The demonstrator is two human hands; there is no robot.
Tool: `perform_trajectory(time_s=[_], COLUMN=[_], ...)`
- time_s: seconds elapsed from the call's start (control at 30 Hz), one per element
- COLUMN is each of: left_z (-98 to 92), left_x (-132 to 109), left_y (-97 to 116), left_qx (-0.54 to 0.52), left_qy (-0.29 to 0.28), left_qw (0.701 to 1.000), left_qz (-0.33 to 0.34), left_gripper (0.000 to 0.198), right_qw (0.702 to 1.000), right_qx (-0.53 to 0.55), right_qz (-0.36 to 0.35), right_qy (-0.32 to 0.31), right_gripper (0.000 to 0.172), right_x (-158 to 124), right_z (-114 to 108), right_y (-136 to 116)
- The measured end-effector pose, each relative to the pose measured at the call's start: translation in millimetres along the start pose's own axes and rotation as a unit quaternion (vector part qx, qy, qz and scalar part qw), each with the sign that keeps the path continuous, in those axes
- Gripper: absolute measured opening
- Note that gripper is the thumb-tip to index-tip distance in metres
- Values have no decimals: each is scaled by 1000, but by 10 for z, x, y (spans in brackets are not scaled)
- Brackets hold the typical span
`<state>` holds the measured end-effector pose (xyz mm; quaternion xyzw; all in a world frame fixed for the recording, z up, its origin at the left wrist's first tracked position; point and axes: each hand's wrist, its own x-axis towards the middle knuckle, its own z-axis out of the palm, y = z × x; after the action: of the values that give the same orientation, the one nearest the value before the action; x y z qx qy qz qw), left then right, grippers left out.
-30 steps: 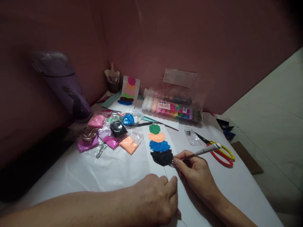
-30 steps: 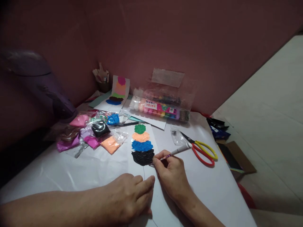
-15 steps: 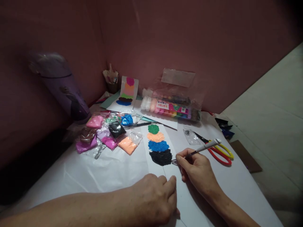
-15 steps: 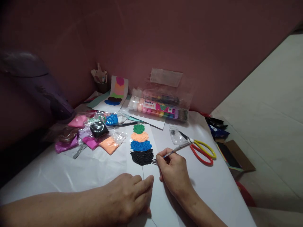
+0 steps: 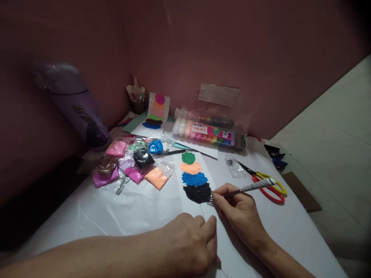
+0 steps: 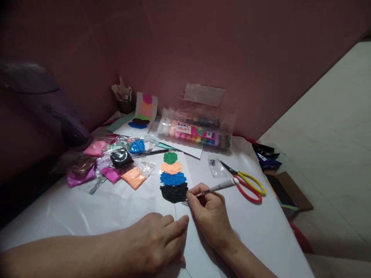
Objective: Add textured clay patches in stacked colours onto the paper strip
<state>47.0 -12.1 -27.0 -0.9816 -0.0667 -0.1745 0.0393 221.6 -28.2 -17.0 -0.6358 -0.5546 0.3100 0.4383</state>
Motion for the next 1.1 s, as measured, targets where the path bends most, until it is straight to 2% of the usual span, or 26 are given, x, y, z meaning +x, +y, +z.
perform_trajectory(time_s=[0.27, 0.43, 0.67, 0.77, 0.97, 1.1], left_z=[27, 21, 31, 26, 18, 20], left_x=[-1, -2, -6, -1, 8, 7], left_y=[6, 11, 9, 8, 3, -1], left_qx=[5, 8, 9, 2, -5, -1], left_qy=[26, 23, 36, 26, 14, 16], left_qw=[1000, 1000, 999, 1000, 1000, 1000], left_qz=[5, 2, 2, 0, -3, 0], left_gripper=[37, 36, 36, 35, 36, 35], right_qw=[999, 999, 997, 995, 995, 997], right_qx=[-37, -52, -30, -21, 3, 37], right_qz=[0, 10, 74, 97, 93, 64], right_qy=[-8, 10, 17, 23, 38, 39], right_gripper=[19, 18, 18, 17, 18, 18], right_x=[2, 23, 43, 56, 49, 32], right_z=[-2, -12, -27, -40, -61, -44], right_y=[8, 13, -12, -33, 28, 96])
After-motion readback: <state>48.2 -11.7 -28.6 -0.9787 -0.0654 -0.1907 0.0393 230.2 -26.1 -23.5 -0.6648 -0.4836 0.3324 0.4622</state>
